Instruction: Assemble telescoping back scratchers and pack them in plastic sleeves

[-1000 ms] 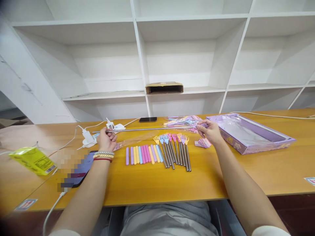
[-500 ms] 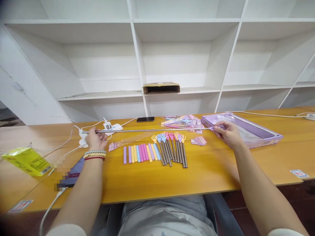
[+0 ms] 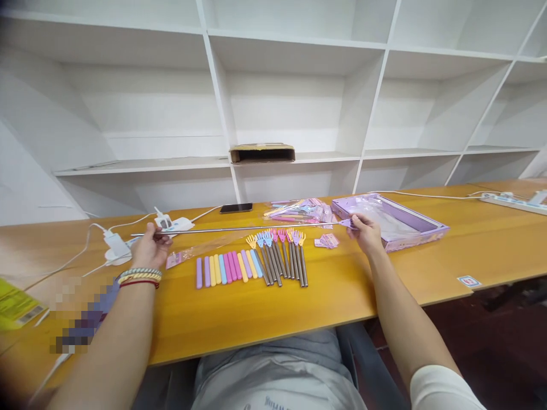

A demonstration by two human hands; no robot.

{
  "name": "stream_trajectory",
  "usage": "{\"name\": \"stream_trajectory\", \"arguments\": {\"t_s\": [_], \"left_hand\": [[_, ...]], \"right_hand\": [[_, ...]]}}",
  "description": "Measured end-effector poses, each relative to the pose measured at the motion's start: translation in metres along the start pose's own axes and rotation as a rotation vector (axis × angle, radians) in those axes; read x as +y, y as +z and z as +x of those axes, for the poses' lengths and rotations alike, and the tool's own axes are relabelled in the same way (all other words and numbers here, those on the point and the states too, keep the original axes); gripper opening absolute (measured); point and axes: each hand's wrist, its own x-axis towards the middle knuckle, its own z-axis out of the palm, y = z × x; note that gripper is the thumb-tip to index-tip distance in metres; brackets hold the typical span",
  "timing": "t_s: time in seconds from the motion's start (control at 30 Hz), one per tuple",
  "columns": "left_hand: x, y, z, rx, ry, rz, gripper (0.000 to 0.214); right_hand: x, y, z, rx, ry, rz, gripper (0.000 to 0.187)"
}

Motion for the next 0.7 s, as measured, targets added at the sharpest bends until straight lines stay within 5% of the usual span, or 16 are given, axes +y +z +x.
{"name": "stream_trajectory", "arguments": {"t_s": [0.27, 0.43, 0.7], "left_hand": [[-0.009, -0.002, 0.003, 0.201, 0.160, 0.046, 0.025], [-0.003, -0.003, -0.004, 0.196, 0.121, 0.095, 0.006], [-0.003, -0.005, -0.008, 0.183, 0.037, 0.172, 0.020]], "right_hand": [[0.004, -0.002, -0.004, 0.036, 0.135, 0.114, 0.019], [0.007, -0.008, -0.001, 0.060, 0.207, 0.170, 0.021], [0.002, -0.015, 0.000, 0.086, 0.182, 0.144, 0.038]]}}
